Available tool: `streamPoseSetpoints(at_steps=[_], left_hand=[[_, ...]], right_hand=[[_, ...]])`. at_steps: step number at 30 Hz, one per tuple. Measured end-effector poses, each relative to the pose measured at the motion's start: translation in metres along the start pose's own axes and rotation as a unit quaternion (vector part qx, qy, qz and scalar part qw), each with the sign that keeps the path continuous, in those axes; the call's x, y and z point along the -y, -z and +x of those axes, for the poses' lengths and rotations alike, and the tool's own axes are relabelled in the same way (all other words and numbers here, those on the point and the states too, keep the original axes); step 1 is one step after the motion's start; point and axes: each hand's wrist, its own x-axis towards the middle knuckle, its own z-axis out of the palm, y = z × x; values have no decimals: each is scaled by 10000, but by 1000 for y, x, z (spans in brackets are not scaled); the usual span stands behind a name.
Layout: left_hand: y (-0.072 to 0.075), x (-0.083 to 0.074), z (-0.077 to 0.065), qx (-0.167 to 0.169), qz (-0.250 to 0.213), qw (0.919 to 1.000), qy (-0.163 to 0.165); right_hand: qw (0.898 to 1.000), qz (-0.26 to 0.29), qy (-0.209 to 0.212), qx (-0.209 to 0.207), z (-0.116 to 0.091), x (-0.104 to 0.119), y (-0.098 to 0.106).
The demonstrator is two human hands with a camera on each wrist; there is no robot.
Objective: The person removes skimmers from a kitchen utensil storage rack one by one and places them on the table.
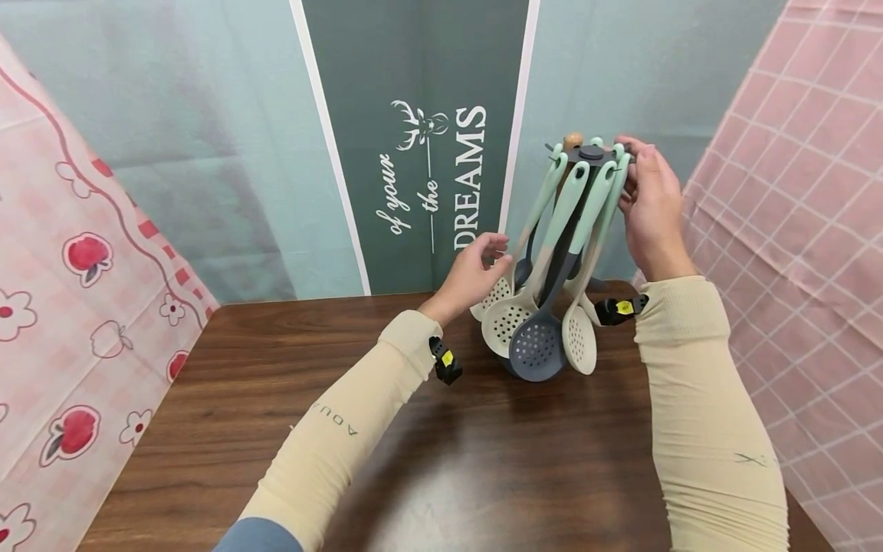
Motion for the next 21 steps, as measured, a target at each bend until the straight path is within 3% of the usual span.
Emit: streamPoseSetpoints(at_steps=[9,21], left_hand=[[-2,1,4,307,53,9994,173],[-7,1,5,435,233,9988,-44]], right_hand=[[9999,-63,76,60,2,-1,-2],[9999,-65,132,38,2,-2,-2]])
